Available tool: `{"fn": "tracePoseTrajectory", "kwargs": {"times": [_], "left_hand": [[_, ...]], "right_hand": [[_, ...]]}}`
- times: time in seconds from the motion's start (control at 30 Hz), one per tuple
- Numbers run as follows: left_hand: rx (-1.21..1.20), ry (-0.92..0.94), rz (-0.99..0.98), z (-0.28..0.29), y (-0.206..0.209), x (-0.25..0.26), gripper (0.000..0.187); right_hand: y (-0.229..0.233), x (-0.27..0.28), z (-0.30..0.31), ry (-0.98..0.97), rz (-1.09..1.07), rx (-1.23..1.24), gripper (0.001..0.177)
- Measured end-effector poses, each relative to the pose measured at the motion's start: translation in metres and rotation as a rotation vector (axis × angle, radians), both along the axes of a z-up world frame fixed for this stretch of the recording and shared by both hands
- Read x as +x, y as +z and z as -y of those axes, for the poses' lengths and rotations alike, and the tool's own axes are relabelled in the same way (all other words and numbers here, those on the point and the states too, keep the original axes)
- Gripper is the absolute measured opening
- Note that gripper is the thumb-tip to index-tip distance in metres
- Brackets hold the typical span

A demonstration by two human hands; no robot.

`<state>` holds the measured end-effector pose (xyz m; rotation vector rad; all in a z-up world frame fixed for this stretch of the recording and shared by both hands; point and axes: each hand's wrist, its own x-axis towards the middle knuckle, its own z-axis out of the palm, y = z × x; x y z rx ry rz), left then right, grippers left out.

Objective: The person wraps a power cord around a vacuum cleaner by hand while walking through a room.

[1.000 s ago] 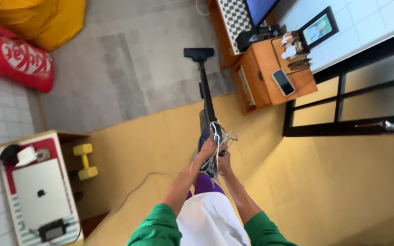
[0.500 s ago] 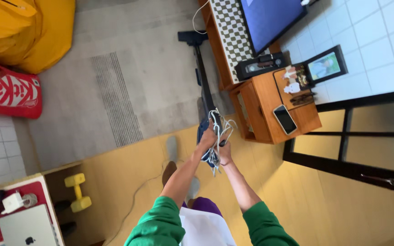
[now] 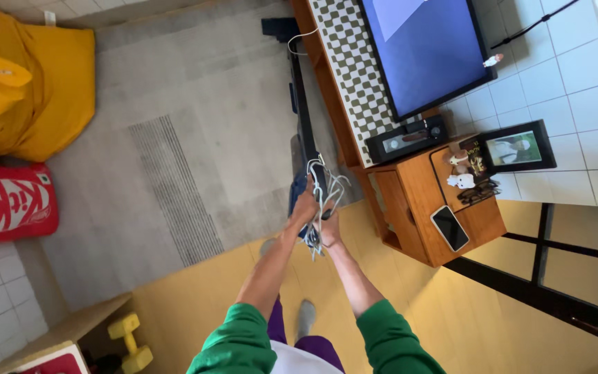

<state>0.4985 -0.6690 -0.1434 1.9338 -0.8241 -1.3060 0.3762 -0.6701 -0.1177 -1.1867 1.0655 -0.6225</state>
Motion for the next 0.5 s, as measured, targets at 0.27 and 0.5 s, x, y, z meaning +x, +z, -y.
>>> {"fn": "tracePoseTrajectory", "kwargs": {"times": [0.27,0.5], "left_hand": [[-0.092,0.01,0.034,-0.016,0.009,-0.012,0.123],[0.047,-0.044,0.017,-0.089,0.053,-0.095,0.125]], "right_hand": [[0.009,-0.002,-0.018,-0.107,-0.029,0.097,0.019],[0.06,-0.08,-0.093,-0.113,-0.022,0.135,0.019]]}}
